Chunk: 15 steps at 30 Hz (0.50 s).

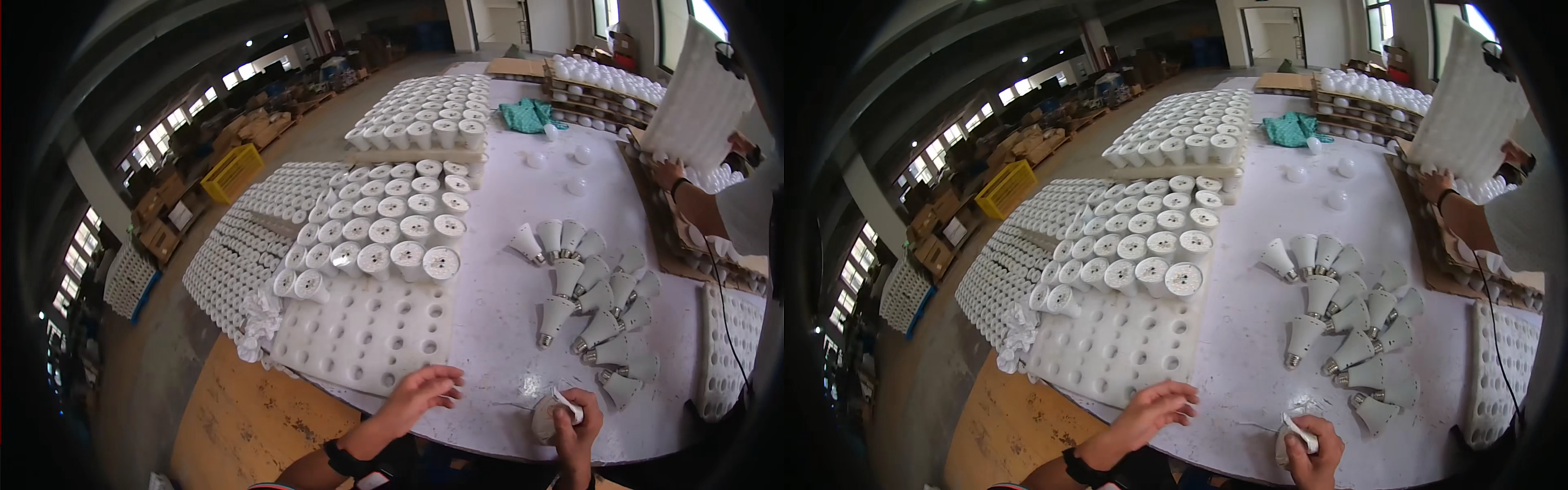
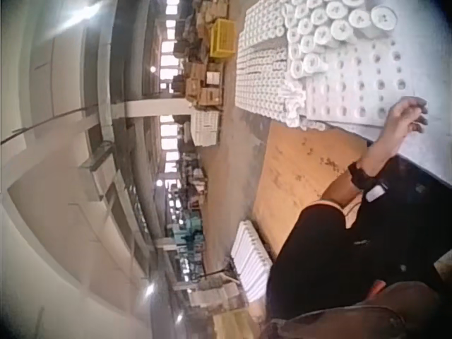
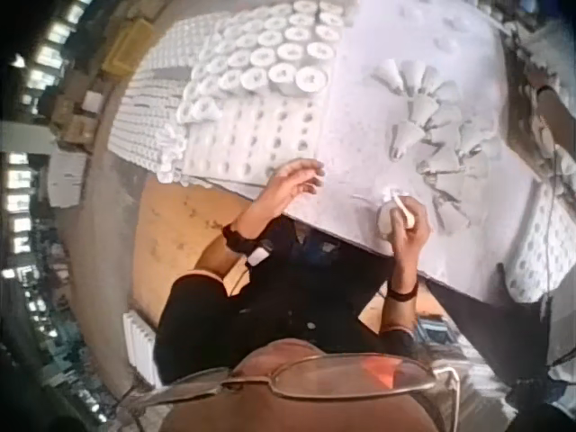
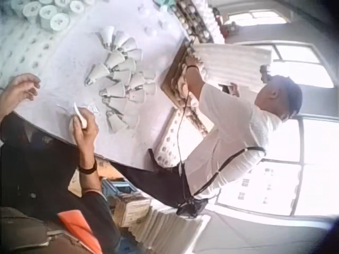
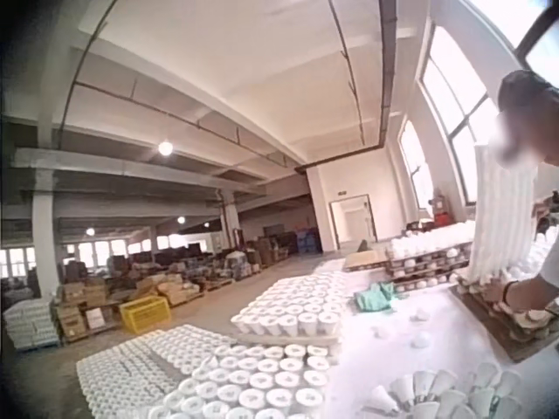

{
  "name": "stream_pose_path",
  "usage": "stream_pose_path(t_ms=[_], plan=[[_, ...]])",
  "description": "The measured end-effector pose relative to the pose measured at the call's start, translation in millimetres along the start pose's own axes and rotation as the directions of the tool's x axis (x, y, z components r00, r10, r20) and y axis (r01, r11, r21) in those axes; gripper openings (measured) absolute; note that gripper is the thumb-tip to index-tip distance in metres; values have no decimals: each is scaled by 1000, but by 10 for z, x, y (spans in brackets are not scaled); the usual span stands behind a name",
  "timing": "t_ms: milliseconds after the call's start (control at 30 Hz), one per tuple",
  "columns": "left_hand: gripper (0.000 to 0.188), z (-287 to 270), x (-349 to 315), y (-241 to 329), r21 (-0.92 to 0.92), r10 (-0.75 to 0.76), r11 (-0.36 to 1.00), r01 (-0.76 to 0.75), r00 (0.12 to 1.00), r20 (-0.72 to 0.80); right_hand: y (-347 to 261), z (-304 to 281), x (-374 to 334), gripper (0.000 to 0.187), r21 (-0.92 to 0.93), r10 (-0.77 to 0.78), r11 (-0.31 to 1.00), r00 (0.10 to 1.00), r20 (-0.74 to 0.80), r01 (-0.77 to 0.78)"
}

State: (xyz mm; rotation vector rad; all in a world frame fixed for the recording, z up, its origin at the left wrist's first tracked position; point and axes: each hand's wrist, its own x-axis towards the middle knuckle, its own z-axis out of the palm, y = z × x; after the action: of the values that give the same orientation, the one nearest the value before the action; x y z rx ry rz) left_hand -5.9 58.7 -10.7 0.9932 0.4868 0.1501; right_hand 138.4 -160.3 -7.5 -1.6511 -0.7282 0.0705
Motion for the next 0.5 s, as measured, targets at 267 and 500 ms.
stream_pose_path(t_ms=[267,500], plan=[[26,-1330,-118,676,-73,304,878,-474,667,-680,110,11,-84,88,-317,-160,920,958,238,232],[17,-2390,132,638,54,421,804,-592,503,-755,32,-91,-1,86,-408,-155,857,912,380,315]])
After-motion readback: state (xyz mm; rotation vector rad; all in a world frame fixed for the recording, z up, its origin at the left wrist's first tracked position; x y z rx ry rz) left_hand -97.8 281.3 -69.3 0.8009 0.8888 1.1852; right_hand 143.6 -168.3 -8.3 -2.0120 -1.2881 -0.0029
